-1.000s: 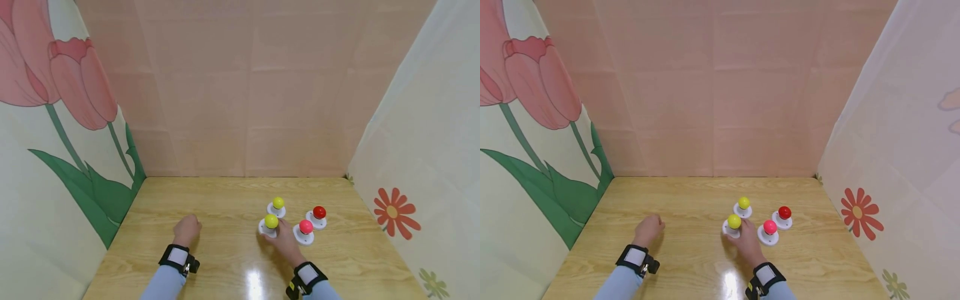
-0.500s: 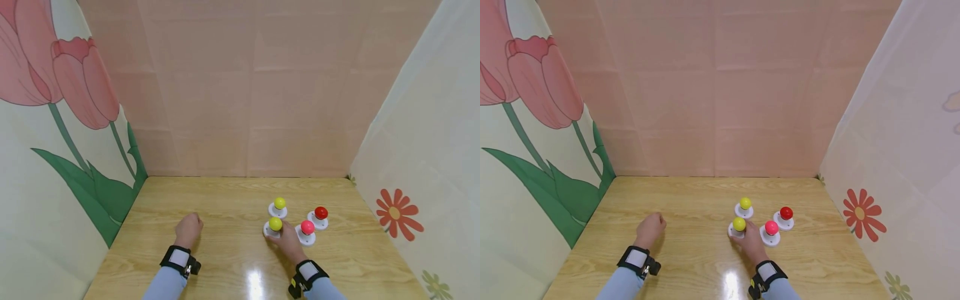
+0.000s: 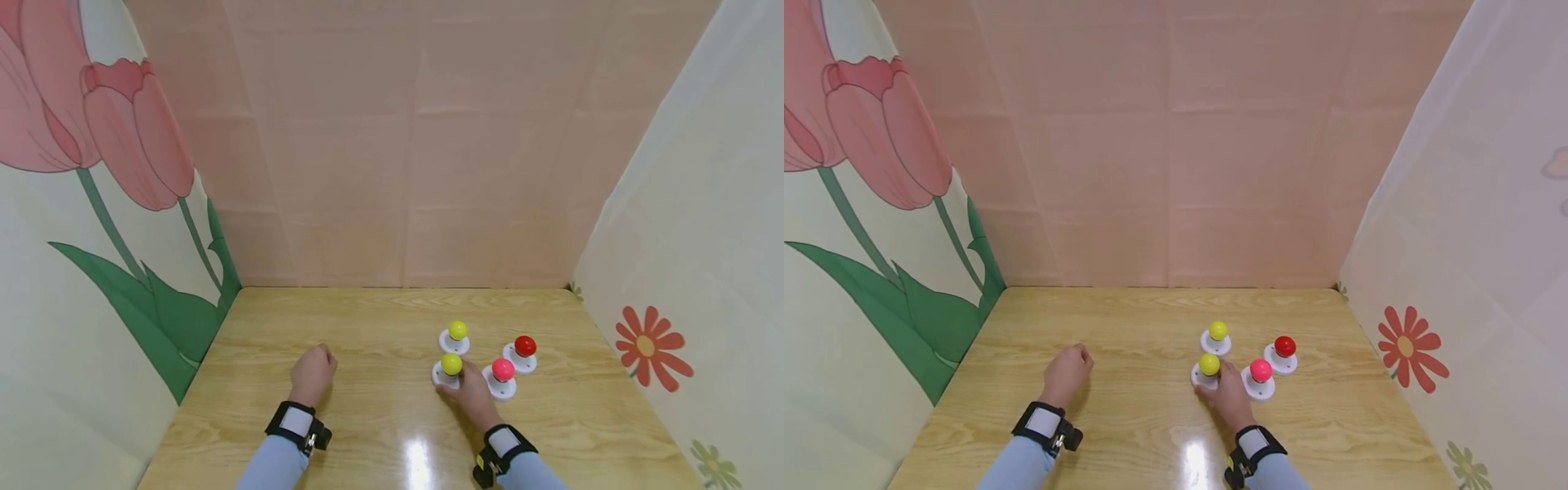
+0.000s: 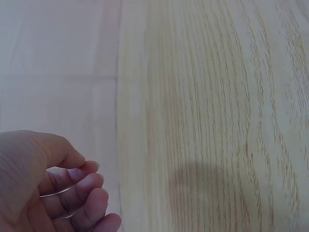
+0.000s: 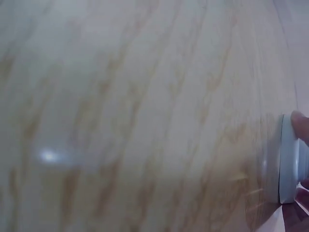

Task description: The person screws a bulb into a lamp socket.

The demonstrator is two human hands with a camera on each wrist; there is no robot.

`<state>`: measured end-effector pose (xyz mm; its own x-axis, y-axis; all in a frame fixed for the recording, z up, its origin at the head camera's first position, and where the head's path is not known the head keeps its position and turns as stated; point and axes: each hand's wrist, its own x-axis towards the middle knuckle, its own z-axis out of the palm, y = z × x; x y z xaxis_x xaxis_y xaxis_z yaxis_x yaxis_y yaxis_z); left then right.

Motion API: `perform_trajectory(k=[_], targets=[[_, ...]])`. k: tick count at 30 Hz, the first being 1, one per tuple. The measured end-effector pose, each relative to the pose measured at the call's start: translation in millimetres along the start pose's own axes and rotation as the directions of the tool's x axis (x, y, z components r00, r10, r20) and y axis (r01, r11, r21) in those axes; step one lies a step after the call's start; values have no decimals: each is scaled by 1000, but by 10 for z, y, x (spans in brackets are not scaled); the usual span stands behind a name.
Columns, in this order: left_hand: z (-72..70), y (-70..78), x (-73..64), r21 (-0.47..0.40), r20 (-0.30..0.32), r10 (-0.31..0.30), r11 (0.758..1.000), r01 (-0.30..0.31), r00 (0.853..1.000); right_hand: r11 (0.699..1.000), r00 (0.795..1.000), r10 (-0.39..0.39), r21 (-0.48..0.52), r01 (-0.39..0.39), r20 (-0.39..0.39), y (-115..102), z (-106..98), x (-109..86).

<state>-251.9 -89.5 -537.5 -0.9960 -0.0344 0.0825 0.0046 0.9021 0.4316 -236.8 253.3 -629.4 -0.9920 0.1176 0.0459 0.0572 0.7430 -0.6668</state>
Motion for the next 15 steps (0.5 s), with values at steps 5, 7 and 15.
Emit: perform_trajectory(k=[5, 7, 15], targets=[[-4, 32, -9, 10, -26, 16, 1000, -16, 1000, 999, 999, -40, 30, 40, 6, 28, 9, -4], [-8, 46, -17, 17, -38, 24, 1000, -23, 999, 998, 999, -40, 52, 39, 21, 31, 4, -13], [-20, 86, -36, 26, -33, 27, 999, -26, 999, 1000, 1000, -19, 13, 19, 25, -99, -105, -75]])
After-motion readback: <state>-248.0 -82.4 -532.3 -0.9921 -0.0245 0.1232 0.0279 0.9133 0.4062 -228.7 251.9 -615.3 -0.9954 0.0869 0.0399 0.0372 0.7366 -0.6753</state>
